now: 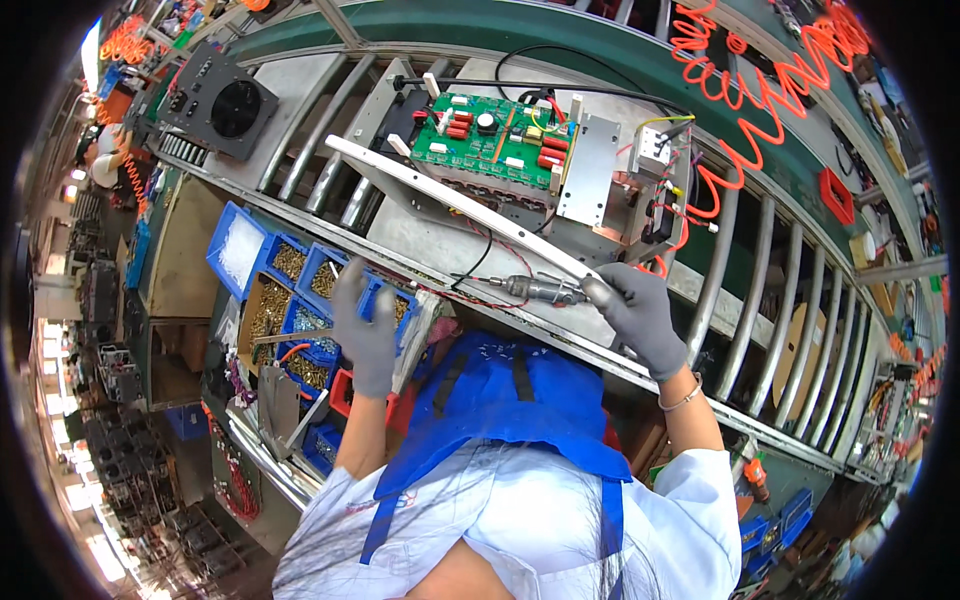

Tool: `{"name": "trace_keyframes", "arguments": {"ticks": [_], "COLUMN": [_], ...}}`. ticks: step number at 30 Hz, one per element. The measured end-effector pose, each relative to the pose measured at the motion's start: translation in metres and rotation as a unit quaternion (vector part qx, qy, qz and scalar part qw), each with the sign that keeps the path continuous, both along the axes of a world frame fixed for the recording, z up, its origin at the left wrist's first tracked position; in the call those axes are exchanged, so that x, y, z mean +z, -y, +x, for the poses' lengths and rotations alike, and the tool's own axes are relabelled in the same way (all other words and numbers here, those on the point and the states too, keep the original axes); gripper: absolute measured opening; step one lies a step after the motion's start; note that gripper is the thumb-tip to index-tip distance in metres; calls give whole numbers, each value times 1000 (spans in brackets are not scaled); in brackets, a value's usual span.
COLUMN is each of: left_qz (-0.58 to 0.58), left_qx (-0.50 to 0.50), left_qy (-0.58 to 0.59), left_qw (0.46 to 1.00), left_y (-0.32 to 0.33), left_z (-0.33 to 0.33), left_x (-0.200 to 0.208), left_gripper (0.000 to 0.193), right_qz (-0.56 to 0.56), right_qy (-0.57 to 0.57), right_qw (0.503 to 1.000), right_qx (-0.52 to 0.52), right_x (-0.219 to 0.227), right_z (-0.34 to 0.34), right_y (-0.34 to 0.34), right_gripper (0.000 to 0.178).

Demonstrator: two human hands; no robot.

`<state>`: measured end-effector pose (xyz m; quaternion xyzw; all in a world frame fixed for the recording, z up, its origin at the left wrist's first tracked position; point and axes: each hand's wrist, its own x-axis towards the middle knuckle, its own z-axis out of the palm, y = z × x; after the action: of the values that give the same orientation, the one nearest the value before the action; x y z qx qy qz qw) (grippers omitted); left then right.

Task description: The person assembles an electronic device on a factory assembly line. They connect wires to a circuit board, use a pneumatic screwdriver to fasten a metal casing, and install a metal bracket. The person works with various components including screws, wires, and circuit boards.

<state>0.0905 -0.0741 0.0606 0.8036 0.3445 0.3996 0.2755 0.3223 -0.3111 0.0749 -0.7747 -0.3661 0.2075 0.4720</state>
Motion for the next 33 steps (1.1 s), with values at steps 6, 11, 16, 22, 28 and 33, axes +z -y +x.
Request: {"name": "trace_keyframes", "arguments": {"ticks": [6,11,16,22,28,33], "left_qz": [313,-65,-495,215,316,253], "left_qx": [-228,-252,-248,-494,-551,-553], "left_qy": [-63,-46,288,-34,-160,-156], "left_qw": [920,964,781,842,756,779], "left_y": [-21,-40,12,-14,-55,-79], "left_z": [100,119,158,157,180,190], "left_x": [71,26,71,95,74,47], "left_gripper": [41,38,62,31,26,32], "right_qz": [-1,-22,75,102,178,177], "right_qy": [31,29,24,3,-117,-78], "right_qw": [1000,999,997,995,917,888], "right_qx": [-3,-27,19,-22,-337,-416], "right_x": [6,13,-56,-75,-80,-76], "right_z": [26,25,-25,-35,-27,-15], "right_y": [-2,9,-23,-40,5,4], "right_gripper": [33,30,28,38,33,50]}}
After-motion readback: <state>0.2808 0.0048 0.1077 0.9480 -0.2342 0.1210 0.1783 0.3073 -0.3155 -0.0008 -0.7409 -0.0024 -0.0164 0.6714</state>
